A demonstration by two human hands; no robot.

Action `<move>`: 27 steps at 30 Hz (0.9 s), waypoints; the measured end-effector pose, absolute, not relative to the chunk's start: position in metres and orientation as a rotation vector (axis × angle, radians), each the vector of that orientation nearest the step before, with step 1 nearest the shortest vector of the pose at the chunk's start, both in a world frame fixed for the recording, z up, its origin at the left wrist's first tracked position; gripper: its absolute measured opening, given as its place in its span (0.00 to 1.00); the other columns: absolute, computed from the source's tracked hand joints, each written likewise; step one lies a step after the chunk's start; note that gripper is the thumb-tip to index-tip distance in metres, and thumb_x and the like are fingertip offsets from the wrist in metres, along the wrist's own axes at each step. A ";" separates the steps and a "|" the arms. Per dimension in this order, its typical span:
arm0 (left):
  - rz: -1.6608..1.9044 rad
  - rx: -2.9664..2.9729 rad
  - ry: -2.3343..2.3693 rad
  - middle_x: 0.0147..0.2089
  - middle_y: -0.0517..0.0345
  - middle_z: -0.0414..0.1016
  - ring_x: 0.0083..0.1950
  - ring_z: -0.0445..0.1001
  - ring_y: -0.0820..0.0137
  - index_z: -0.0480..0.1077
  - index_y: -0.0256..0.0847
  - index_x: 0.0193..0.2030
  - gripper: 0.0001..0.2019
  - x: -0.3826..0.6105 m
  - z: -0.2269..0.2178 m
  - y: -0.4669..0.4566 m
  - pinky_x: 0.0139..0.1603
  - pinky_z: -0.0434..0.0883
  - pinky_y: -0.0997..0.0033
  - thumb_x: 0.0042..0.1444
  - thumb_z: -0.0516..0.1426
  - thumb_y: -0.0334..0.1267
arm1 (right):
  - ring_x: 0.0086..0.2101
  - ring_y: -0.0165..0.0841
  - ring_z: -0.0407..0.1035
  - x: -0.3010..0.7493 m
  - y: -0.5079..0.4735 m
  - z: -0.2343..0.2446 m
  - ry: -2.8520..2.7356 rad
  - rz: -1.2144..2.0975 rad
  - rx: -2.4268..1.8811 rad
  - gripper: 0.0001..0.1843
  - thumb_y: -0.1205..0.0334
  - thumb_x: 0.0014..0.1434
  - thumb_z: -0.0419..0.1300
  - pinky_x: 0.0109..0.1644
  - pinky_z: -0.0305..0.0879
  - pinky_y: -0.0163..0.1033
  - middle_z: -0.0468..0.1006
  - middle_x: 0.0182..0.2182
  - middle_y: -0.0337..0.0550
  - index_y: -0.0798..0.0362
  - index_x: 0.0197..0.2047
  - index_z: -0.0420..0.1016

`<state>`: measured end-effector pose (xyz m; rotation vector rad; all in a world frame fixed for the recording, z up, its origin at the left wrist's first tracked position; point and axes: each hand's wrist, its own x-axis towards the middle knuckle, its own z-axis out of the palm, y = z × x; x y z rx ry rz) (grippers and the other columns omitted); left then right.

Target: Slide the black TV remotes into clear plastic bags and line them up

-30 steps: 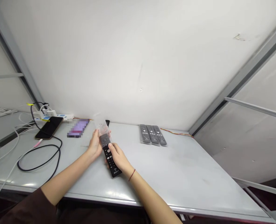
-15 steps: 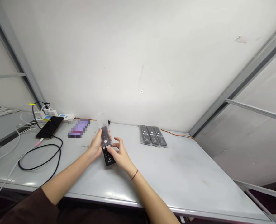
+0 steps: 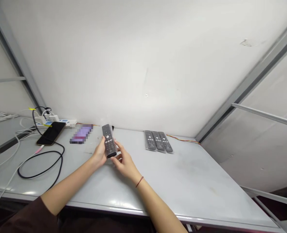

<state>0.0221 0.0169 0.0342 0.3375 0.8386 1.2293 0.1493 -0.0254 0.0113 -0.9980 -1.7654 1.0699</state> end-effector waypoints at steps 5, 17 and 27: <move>1.245 0.440 0.883 0.38 0.49 0.76 0.39 0.76 0.67 0.71 0.34 0.43 0.19 0.032 0.035 0.005 0.43 0.71 0.67 0.64 0.45 0.46 | 0.41 0.33 0.68 0.152 -0.023 0.011 -1.842 0.884 -0.987 0.23 0.65 0.59 0.55 0.38 0.70 0.37 0.69 0.52 0.47 0.46 0.58 0.66; 1.274 0.296 0.751 0.29 0.52 0.74 0.27 0.71 0.73 0.72 0.35 0.40 0.22 -0.012 0.043 0.045 0.33 0.69 0.74 0.63 0.44 0.48 | 0.41 0.33 0.69 0.135 -0.039 0.008 -1.968 0.931 -0.908 0.21 0.64 0.57 0.57 0.39 0.69 0.38 0.73 0.47 0.44 0.46 0.55 0.67; 1.193 0.375 0.815 0.30 0.51 0.75 0.27 0.72 0.71 0.71 0.33 0.42 0.22 0.006 0.041 0.029 0.29 0.70 0.72 0.65 0.41 0.46 | 0.44 0.39 0.69 0.135 -0.033 0.001 -1.794 0.893 -0.955 0.19 0.60 0.60 0.55 0.50 0.65 0.45 0.74 0.49 0.48 0.51 0.55 0.66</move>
